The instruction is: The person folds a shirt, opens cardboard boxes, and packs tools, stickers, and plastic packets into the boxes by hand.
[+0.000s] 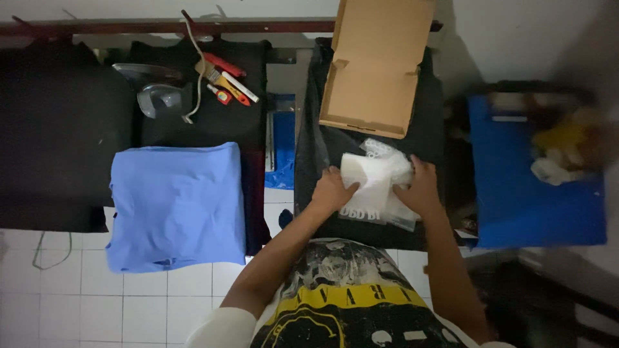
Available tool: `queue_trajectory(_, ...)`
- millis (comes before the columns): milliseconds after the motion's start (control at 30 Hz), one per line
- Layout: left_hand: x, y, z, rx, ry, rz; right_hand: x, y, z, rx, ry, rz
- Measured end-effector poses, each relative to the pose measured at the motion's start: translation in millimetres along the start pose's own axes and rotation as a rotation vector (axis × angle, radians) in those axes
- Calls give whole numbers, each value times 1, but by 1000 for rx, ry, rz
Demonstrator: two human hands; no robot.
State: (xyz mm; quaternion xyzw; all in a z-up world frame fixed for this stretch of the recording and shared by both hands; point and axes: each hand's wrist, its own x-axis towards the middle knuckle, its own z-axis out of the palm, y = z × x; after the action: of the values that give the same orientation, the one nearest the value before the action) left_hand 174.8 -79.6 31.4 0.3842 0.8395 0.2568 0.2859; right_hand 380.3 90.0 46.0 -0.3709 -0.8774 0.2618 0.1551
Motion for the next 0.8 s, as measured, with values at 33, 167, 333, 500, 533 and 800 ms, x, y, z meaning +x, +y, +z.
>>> queue_trajectory(33, -2, -2, -6, -3, 11, -12, -1, -3, -4, 7, 33, -44)
queue_trajectory(167, -14, -11, -41, -11, 76, -49, 1, -24, -14, 1, 132, -85)
queue_trajectory(333, -19, -16, -91, -48, 188, -35, 21, -77, -1, 117, 182, -158)
queue_trajectory(500, -6, -23, -150, 86, 322, 137, 58, -165, 44, 126, 113, -295)
queue_trajectory(533, -1, -30, -163, 99, 410, 215, 66, -180, 54, 120, 97, -321)
queue_trajectory(800, 28, -133, -281, 244, 558, 218, 121, -304, 151, -48, -2, -435)
